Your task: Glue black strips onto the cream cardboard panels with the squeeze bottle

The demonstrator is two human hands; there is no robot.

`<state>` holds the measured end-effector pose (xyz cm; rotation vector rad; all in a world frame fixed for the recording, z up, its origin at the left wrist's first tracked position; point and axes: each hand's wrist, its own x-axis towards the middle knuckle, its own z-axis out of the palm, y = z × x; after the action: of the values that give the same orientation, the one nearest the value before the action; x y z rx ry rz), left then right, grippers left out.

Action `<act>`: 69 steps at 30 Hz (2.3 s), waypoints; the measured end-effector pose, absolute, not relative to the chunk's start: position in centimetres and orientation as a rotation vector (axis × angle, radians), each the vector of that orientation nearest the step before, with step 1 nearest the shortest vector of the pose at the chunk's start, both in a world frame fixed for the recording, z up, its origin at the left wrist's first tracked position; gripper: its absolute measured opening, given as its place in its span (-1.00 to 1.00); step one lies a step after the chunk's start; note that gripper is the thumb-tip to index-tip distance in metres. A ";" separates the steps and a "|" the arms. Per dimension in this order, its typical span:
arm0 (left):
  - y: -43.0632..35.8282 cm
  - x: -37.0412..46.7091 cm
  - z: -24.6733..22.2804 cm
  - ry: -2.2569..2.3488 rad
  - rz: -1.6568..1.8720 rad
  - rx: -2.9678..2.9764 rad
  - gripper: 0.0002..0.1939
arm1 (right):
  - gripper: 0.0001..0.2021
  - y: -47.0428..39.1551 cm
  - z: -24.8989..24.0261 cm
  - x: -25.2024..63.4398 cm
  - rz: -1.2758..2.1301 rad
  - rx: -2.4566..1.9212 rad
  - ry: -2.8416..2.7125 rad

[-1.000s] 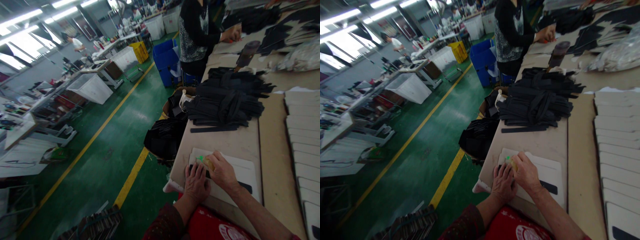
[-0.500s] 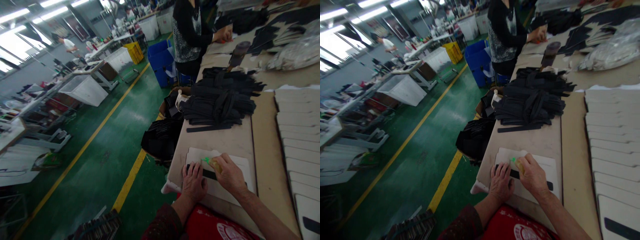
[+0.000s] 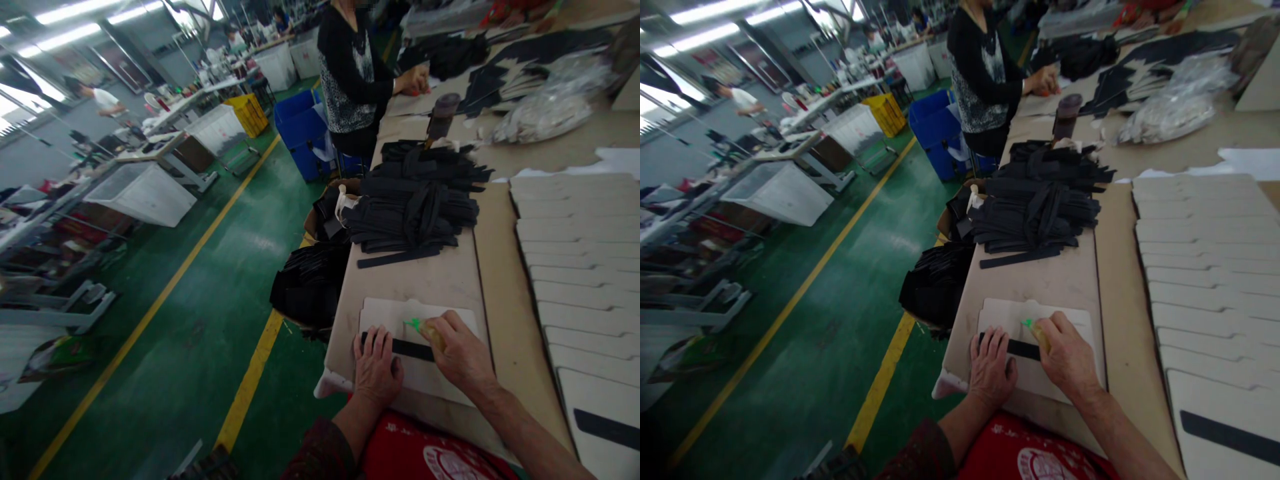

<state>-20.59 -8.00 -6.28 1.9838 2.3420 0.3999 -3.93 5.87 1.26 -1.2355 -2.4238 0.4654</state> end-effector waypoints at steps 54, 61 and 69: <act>-7.8 -20.8 -5.9 2.333 0.383 1.926 -0.41 | -0.73 4.0 -1.4 1.6 0.579 -1.388 -1.949; -7.9 -20.8 -6.2 2.324 0.385 1.954 -0.42 | -0.67 4.2 -1.2 3.1 0.557 -1.425 -1.933; -7.9 -20.7 -6.1 2.340 0.365 1.961 -0.40 | -0.74 4.3 -1.5 0.7 0.588 -1.294 -1.982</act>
<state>-20.68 -7.87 -6.07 1.9607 2.3403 0.3654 0.68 4.33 -1.47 -1.2943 -1.9821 0.5878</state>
